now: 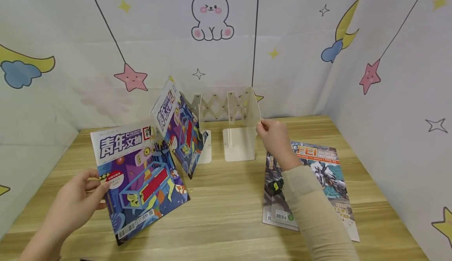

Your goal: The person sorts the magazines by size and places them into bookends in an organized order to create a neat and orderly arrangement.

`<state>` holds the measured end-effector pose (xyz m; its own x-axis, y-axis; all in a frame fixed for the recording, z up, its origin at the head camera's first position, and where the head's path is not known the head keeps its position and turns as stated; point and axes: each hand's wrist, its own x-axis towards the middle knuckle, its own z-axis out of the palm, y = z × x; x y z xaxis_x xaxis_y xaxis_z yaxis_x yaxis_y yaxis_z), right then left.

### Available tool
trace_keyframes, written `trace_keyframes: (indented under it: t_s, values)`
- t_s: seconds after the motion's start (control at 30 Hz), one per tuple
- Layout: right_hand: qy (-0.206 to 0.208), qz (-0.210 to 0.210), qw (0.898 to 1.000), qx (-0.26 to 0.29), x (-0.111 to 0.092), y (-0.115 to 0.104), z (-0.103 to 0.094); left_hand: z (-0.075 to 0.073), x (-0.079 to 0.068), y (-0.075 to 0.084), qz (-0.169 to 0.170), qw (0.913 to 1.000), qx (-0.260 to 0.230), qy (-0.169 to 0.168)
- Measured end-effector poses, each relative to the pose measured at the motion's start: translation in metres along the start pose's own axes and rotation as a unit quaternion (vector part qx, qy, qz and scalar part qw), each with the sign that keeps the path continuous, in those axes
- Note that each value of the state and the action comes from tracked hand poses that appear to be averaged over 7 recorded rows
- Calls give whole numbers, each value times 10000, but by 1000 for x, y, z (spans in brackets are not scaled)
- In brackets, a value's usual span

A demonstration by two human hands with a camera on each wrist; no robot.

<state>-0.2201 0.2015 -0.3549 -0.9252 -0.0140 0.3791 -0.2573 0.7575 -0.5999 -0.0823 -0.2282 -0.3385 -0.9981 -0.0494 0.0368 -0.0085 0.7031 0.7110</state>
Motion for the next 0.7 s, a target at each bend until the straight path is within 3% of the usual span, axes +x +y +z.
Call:
trace_keyframes:
  t_s: [0.3, 0.53, 0.7]
  values:
    - [-6, -6, 10000, 18, 1, 0, 0, 7, -9, 16, 423, 9943, -377, 903]
    - [-28, 25, 10000, 40, 2, 1, 0, 14, -15, 27, 903, 9817, -696, 1525]
    - [-31, 16, 10000, 9, 1, 1, 0, 19, -21, 33, 1120, 9725, -1021, 1768]
